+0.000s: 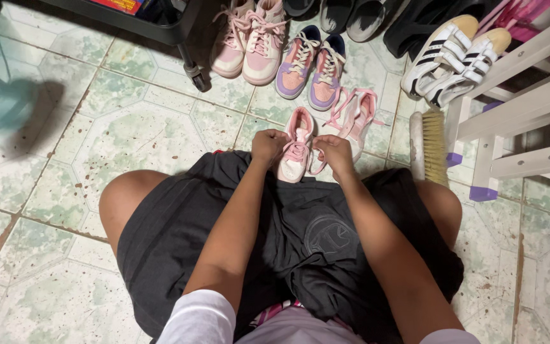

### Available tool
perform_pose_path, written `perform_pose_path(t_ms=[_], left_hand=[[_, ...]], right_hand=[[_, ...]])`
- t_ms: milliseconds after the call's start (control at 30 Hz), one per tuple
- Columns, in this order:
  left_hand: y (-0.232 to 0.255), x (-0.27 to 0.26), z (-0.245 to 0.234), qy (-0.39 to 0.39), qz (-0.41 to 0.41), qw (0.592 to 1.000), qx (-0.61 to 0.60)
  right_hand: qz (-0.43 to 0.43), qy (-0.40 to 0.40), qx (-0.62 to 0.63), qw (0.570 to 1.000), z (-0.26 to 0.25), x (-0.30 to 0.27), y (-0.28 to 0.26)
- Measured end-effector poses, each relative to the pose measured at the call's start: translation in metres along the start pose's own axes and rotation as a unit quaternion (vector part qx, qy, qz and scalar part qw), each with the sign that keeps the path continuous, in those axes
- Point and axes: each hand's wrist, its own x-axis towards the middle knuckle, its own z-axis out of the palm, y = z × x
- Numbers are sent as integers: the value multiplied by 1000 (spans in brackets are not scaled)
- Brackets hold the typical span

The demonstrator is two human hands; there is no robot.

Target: The person sits on the floor and repeatedly threads pink laces through the eyelets of a pair of pink and white sneakers, then ties the laces. The person adjusts the laces and knots several times before placing the shoes back in line with other footwear.

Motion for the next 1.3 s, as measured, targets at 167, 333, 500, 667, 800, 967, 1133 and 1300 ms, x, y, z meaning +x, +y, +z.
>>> perform_pose_path(t_ms=[167, 333, 500, 667, 800, 967, 1133, 1300], left_hand=[[-11, 7, 9, -12, 48, 998, -35], [-7, 7, 10, 32, 93, 995, 30], [-2, 3, 14, 37, 126, 991, 4], [25, -9, 8, 43, 119, 991, -37], [59, -32, -3, 142, 318, 927, 141], [90, -26, 7, 12, 326, 830, 453], [81, -3, 20, -25, 327, 732, 597], [71, 6, 23, -24, 347, 722, 598]], right_hand=[[25, -16, 5, 1000, 3, 5, 9], [-83, 22, -49, 995, 13, 11, 16], [-191, 21, -30, 981, 16, 16, 10], [-190, 56, -118, 973, 16, -8, -26], [-315, 81, -276, 905, 23, -31, -72], [-264, 5, -544, 797, 41, -34, -117], [-206, -37, -647, 733, 49, -25, -125], [-224, -47, -670, 706, 47, -9, -102]])
